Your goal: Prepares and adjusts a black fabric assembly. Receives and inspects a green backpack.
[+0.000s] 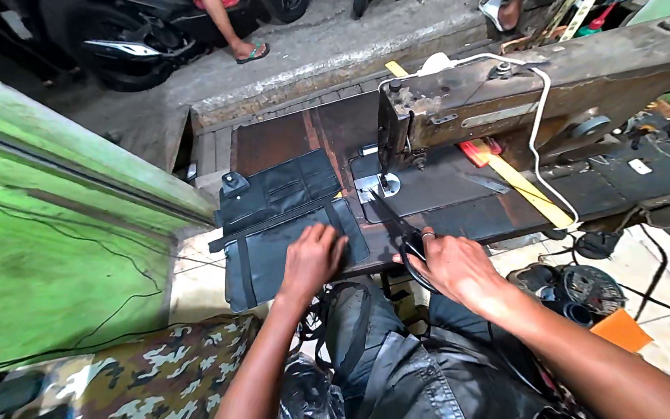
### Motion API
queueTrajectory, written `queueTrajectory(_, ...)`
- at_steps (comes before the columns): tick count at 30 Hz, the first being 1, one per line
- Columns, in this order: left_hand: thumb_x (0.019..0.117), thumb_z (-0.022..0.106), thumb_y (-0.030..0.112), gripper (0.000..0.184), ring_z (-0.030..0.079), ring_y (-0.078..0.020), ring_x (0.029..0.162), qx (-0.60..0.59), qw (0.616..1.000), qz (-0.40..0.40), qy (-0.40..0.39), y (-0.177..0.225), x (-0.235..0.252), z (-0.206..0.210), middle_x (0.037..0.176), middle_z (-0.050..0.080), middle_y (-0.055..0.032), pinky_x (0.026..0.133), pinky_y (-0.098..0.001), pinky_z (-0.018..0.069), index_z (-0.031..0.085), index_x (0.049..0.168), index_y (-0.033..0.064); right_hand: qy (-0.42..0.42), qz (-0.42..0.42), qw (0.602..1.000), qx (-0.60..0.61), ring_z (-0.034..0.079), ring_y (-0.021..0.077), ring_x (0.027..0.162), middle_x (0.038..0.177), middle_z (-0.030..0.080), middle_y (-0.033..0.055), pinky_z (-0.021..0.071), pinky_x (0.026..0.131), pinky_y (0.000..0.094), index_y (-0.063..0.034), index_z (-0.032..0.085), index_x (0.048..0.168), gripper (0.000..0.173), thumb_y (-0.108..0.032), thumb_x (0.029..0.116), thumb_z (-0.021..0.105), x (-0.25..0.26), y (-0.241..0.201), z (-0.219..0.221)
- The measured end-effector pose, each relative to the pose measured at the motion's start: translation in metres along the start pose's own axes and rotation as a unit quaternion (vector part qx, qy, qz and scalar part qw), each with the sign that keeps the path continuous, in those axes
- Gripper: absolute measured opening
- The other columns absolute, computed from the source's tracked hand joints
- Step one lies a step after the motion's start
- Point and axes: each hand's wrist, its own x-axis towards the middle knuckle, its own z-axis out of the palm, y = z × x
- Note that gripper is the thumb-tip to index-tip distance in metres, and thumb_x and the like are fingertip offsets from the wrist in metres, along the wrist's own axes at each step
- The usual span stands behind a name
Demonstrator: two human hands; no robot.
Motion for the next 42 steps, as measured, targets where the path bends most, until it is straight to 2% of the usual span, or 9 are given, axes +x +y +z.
queueTrajectory(5, 0.0985, 0.069, 0.026, 0.027, 0.066, -0.0321, 0.113, -0.086, 0.992, 0.048, -0.084, -0.046, 0.090, 0.023, 0.119, 0.068, -0.0140, 0.097, -0.0515, 0.0545, 0.074, 0.120, 0.0116, 0.040, -0.014, 0.999, -0.001, 0.072, 0.0412, 0.093, 0.093, 0.071, 0.0208, 0.0560, 0.078, 0.0543, 0.0025, 0.060, 0.126, 0.074, -0.066, 0.1001, 0.046, -0.001, 0.020, 0.014)
queueTrajectory(11, 0.0935, 0.074, 0.016, 0.008, 0.068, -0.0218, 0.102, -0.166, 0.962, 0.154, -0.150, -0.059, 0.119, 0.034, 0.106, 0.071, -0.0080, 0.092, -0.0442, 0.0564, 0.078, 0.097, 0.0091, 0.029, -0.066, 0.997, -0.028, 0.073, 0.0398, 0.088, 0.097, 0.072, 0.0204, 0.0568, 0.074, 0.0534, 0.0027, 0.059, 0.127, 0.078, -0.068, 0.0975, 0.048, -0.001, 0.017, 0.026)
queueTrajectory(15, 0.1001, 0.065, 0.016, 0.017, 0.067, -0.0263, 0.092, -0.185, 0.966, 0.098, -0.154, -0.062, 0.115, 0.038, 0.102, 0.066, -0.0138, 0.086, -0.0470, 0.0550, 0.069, 0.096, 0.0007, -0.019, -0.038, 0.998, -0.044, 0.071, 0.0405, 0.100, 0.116, 0.068, 0.0232, 0.0568, 0.080, 0.0527, 0.0040, 0.052, 0.137, 0.082, -0.068, 0.0990, 0.046, 0.002, -0.006, 0.025)
queueTrajectory(20, 0.1008, 0.063, 0.014, 0.015, 0.066, -0.0207, 0.091, -0.259, 0.960, 0.057, -0.086, -0.073, 0.106, 0.046, 0.102, 0.068, -0.0110, 0.086, -0.0416, 0.0541, 0.070, 0.097, 0.0011, 0.054, -0.029, 0.996, -0.060, 0.071, 0.0407, 0.098, 0.113, 0.068, 0.0240, 0.0576, 0.075, 0.0508, 0.0061, 0.055, 0.132, 0.082, -0.068, 0.0976, 0.049, 0.012, -0.019, 0.033)
queueTrajectory(25, 0.0987, 0.066, 0.013, 0.013, 0.063, -0.0172, 0.084, -0.290, 0.953, 0.061, -0.067, -0.074, 0.104, 0.047, 0.100, 0.066, -0.0101, 0.079, -0.0351, 0.0534, 0.069, 0.095, 0.0014, -0.052, -0.058, 0.987, 0.140, 0.069, 0.0378, 0.089, 0.091, 0.067, 0.0190, 0.0542, 0.079, 0.0549, -0.0014, 0.059, 0.122, 0.068, -0.065, 0.1004, 0.047, 0.012, 0.007, 0.008)
queueTrajectory(27, 0.0979, 0.067, 0.012, 0.012, 0.062, -0.0156, 0.083, -0.303, 0.948, 0.068, -0.069, -0.076, 0.103, 0.046, 0.101, 0.066, -0.0104, 0.077, -0.0321, 0.0528, 0.069, 0.095, 0.0005, -0.114, -0.105, 0.922, 0.355, 0.060, 0.0174, 0.061, 0.073, 0.056, 0.0037, 0.0530, 0.057, 0.0340, -0.0092, 0.060, 0.110, 0.063, -0.067, 0.1023, 0.037, 0.014, 0.026, 0.017)
queueTrajectory(28, 0.0980, 0.066, 0.011, 0.012, 0.062, -0.0154, 0.084, -0.306, 0.946, 0.072, -0.075, -0.077, 0.102, 0.045, 0.102, 0.066, -0.0108, 0.078, -0.0316, 0.0527, 0.069, 0.096, 0.0001, -0.161, -0.111, 0.844, 0.499, 0.055, 0.0097, 0.052, 0.067, 0.053, -0.0023, 0.0508, 0.049, 0.0247, -0.0117, 0.060, 0.106, 0.065, -0.072, 0.0993, 0.035, 0.015, 0.029, 0.028)
queueTrajectory(31, 0.0986, 0.065, 0.010, 0.011, 0.063, -0.0166, 0.087, -0.291, 0.949, 0.077, -0.088, -0.073, 0.101, 0.039, 0.103, 0.066, -0.0110, 0.080, -0.0333, 0.0530, 0.068, 0.094, 0.0001, -0.278, -0.106, 0.654, 0.696, 0.052, 0.0054, 0.049, 0.065, 0.050, -0.0055, 0.0490, 0.046, 0.0198, -0.0136, 0.059, 0.102, 0.072, -0.080, 0.0939, 0.031, 0.022, 0.021, 0.052)
queueTrajectory(42, 0.1017, 0.062, 0.014, 0.015, 0.065, -0.0178, 0.092, -0.254, 0.960, 0.078, -0.084, -0.068, 0.098, 0.042, 0.104, 0.066, -0.0087, 0.086, -0.0367, 0.0550, 0.068, 0.093, 0.0033, -0.336, -0.142, 0.478, 0.799, 0.052, 0.0021, 0.047, 0.062, 0.050, -0.0061, 0.0460, 0.044, 0.0153, -0.0116, 0.063, 0.099, 0.079, -0.085, 0.0878, 0.037, 0.049, 0.011, 0.076)
